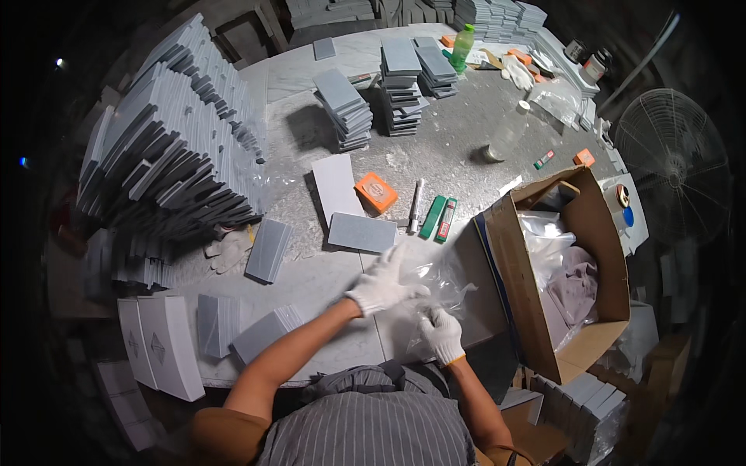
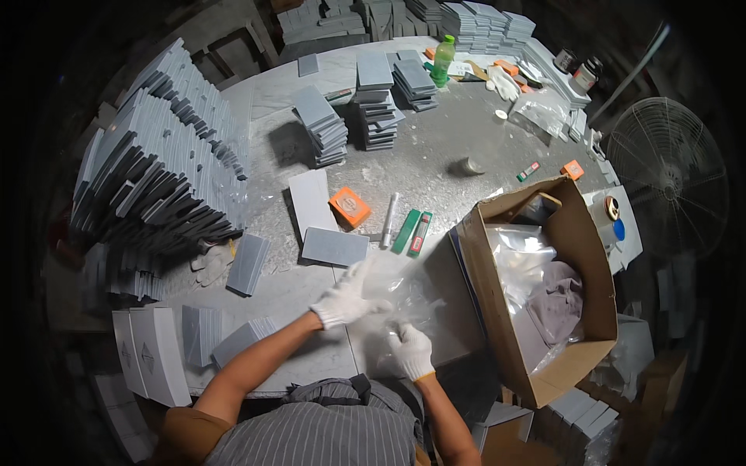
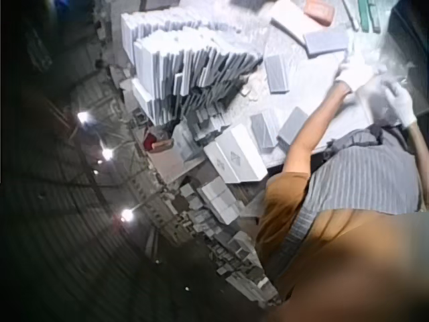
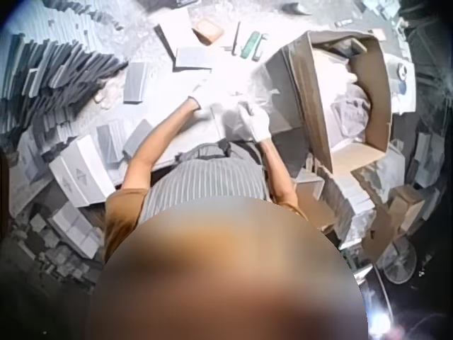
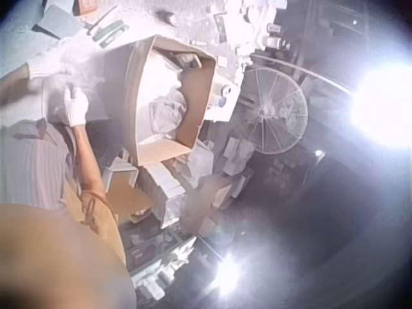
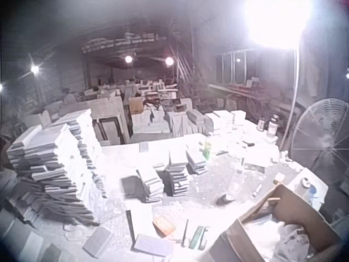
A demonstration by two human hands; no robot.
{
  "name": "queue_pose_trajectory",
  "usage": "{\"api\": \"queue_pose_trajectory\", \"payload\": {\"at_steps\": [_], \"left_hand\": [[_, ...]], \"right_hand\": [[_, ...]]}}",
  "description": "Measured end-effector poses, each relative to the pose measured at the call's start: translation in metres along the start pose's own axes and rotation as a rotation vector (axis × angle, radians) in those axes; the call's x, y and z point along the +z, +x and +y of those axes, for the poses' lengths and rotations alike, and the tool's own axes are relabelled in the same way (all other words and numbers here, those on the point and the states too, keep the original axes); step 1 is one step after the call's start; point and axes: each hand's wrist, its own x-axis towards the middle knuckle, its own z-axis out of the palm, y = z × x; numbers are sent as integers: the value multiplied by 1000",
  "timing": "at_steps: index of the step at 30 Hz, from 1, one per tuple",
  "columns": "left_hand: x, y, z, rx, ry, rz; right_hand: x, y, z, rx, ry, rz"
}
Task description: The person repeatedly picks up gray rectangular tiles, places them into clear plastic bags, and stacks the wrapped units on the table. The person also moves stacks of tiles and adjusts plastic bags during the process.
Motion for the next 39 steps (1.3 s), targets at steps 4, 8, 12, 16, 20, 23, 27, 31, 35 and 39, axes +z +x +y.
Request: {"api": "queue_pose_trajectory", "payload": {"at_steps": [4, 8, 12, 16, 20, 23, 27, 31, 35, 39], "left_hand": [[30, 30, 20, 40, -28, 61], [-2, 48, -5, 84, -620, 383], [-56, 47, -41, -198, -1024, 413], [-48, 41, -92, -288, -1034, 464], [-36, 33, -122, -286, -1227, 213], [-21, 25, -110, -395, -1415, 326], [-12, 27, -130, -274, -1406, 215], [-8, 24, -109, -343, -1220, 210], [-2, 21, -112, -349, -1095, 276], [7, 32, -126, -295, -1125, 245]], "right_hand": [[-3, -18, -22, -208, 199, 13], [-7, -31, -2, 4, 456, 76], [-20, -50, 20, 114, 758, 210], [-21, -77, 35, 294, 980, 243], [-12, -100, 61, 316, 957, 147], [-10, -117, 71, 467, 1089, 168], [0, -149, 130, 540, 1108, 131], [-13, -170, 211, 708, -93, 102], [-55, -167, 147, 653, -254, 396], [-22, -135, 40, -67, 286, 631]]}}
